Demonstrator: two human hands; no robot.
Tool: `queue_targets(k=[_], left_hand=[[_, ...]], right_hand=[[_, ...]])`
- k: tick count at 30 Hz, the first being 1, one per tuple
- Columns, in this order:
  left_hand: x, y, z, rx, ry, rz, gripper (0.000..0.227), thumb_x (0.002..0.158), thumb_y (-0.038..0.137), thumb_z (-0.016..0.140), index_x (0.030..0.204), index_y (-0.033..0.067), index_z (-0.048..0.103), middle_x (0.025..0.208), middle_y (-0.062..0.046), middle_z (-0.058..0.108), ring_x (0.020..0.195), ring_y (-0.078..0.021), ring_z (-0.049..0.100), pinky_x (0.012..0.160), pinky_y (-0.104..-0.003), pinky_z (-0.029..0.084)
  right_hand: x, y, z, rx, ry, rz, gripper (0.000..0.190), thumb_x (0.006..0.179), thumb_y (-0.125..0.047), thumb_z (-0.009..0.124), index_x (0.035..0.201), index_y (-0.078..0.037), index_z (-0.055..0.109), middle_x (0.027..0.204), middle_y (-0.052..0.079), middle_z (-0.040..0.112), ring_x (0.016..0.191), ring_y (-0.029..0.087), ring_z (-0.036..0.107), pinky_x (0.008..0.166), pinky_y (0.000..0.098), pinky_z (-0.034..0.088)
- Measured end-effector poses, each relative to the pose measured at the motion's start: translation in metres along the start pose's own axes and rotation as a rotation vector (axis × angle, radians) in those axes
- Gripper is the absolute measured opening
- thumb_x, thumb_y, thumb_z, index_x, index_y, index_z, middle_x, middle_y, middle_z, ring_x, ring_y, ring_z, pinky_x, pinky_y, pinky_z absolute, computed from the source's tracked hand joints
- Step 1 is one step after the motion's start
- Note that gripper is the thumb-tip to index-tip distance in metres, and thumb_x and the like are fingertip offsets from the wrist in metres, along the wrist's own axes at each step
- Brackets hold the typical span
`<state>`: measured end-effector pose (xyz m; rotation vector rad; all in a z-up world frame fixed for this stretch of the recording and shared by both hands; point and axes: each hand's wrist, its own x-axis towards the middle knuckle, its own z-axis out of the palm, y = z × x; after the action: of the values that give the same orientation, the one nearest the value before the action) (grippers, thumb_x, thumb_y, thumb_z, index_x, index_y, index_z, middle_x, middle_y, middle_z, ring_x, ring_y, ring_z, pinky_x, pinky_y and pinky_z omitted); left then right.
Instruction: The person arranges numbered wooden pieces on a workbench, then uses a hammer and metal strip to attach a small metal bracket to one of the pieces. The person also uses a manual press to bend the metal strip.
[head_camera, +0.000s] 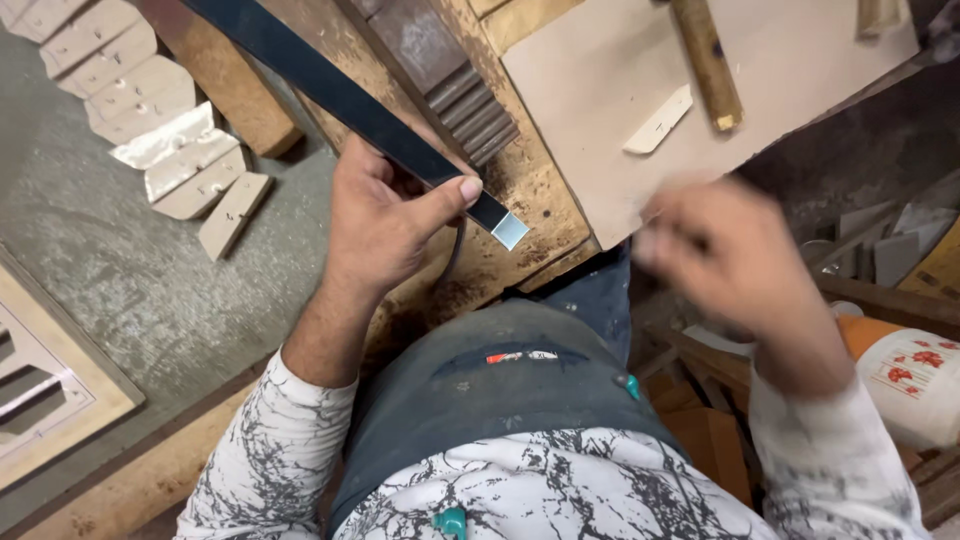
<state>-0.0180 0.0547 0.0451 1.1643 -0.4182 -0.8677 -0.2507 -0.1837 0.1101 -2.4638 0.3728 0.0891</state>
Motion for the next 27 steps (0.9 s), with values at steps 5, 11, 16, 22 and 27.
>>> queue_targets(k=[5,11,16,22,27], left_hand=[[-0.018,0.005,0.013,0.046,0.070,-0.025,0.043,0.092,-0.001,0.080,0.124,0.0038,0.052,0.101,-0.005,0.068,0.093,-0.0112,0.071,0.082,-0.027,0.063],[-0.023,-0.008,0.031,0.113,0.101,0.026,0.041,0.092,0.001,0.080,0.123,0.0032,0.055,0.099,-0.005,0.072,0.091,-0.0115,0.073,0.079,-0.025,0.063],[-0.014,-0.021,0.055,0.177,0.168,0.118,0.042,0.092,0.002,0.083,0.125,0.0019,0.056,0.100,-0.004,0.068,0.088,-0.0106,0.070,0.076,-0.025,0.062],[0.012,-0.042,0.117,0.044,0.369,0.107,0.045,0.088,0.001,0.081,0.123,0.0001,0.053,0.094,-0.006,0.069,0.078,-0.0110,0.069,0.066,-0.026,0.060],[0.024,-0.058,0.153,0.002,0.534,0.123,0.046,0.089,-0.002,0.080,0.123,-0.0009,0.049,0.093,-0.009,0.068,0.076,-0.0135,0.069,0.062,-0.027,0.060]], right_hand=[[-0.045,-0.045,-0.023,0.442,-0.505,-0.100,0.034,0.095,-0.030,0.070,0.113,-0.002,0.073,0.100,0.009,0.077,0.082,0.017,0.075,0.068,0.0269,0.058],[-0.043,-0.021,-0.024,0.406,-0.815,0.190,0.023,0.084,-0.024,0.086,0.092,-0.002,0.081,0.092,0.005,0.070,0.070,0.019,0.062,0.058,0.0328,0.055],[-0.014,-0.004,-0.061,0.661,-0.744,-0.147,0.016,0.090,-0.012,0.076,0.102,-0.001,0.079,0.094,0.006,0.076,0.081,0.018,0.072,0.066,0.0295,0.057],[0.003,-0.014,-0.081,0.977,-0.765,-0.377,0.011,0.085,-0.005,0.080,0.094,0.000,0.078,0.097,0.011,0.075,0.087,0.024,0.078,0.074,0.0353,0.063],[-0.002,0.023,-0.074,1.094,-0.746,-0.646,0.014,0.092,-0.011,0.088,0.099,-0.006,0.077,0.102,0.006,0.078,0.092,0.019,0.077,0.084,0.0331,0.059]])
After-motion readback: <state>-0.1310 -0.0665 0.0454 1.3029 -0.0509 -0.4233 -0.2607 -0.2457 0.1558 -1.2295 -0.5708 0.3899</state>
